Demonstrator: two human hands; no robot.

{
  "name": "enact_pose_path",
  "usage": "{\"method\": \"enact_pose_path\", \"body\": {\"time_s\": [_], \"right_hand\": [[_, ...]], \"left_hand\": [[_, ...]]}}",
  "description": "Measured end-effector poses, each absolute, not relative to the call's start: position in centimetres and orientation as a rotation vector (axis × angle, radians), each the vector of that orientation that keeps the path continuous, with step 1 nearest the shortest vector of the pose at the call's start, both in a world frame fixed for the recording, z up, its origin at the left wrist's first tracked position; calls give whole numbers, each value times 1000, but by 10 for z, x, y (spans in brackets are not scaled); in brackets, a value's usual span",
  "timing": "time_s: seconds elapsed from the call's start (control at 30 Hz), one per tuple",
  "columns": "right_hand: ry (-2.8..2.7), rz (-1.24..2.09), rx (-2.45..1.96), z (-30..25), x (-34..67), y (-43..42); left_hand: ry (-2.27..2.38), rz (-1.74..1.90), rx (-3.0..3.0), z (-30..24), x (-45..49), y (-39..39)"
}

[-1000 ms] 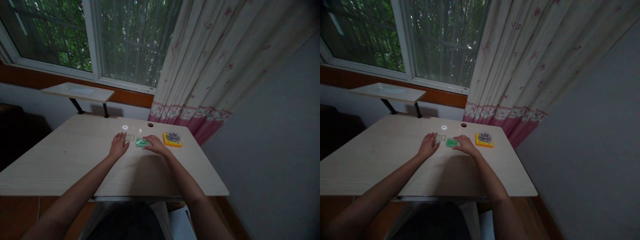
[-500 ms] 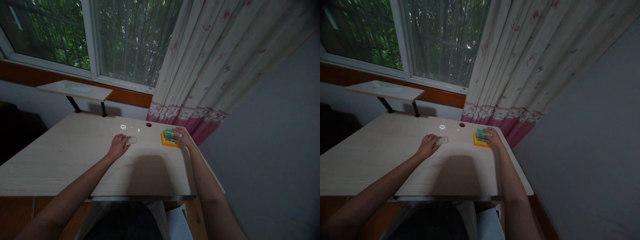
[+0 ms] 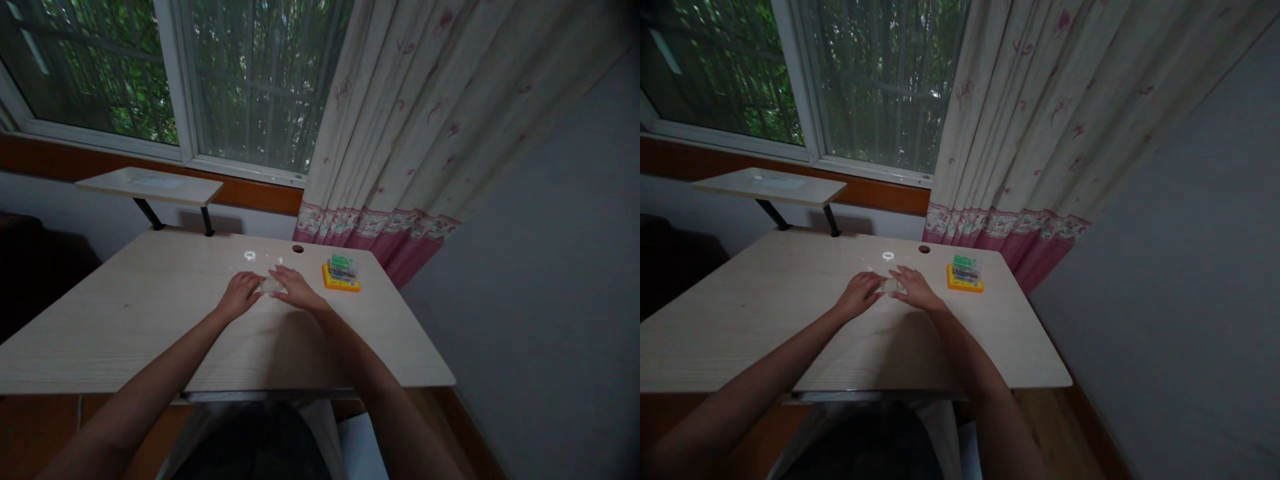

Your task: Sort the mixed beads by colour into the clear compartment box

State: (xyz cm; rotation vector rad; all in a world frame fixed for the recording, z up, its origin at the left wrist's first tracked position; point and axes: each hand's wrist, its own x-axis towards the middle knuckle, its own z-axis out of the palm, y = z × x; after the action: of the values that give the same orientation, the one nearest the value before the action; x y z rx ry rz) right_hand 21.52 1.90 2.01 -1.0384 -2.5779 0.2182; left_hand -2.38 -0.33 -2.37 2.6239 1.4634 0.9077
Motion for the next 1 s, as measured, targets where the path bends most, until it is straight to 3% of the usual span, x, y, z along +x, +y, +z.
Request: {"method": "enact_pose_path", "body": {"time_s": [0.17,0.53,0.83,1.0], "right_hand": [[-2528,261,-1048,10,210,25],[-2044,88,-1270,94,380,55],[-1728,262,-1400,61,422,50],[-1583,672,-1522,15,437,37]], "left_hand": [[1473,1007,2604,-26,-24,-4],[1531,1084,2447,-23,-21,-2],[1533,1088,2427,-23,-21,-5],[1509,1072,2449,-27,-22,-2]]}}
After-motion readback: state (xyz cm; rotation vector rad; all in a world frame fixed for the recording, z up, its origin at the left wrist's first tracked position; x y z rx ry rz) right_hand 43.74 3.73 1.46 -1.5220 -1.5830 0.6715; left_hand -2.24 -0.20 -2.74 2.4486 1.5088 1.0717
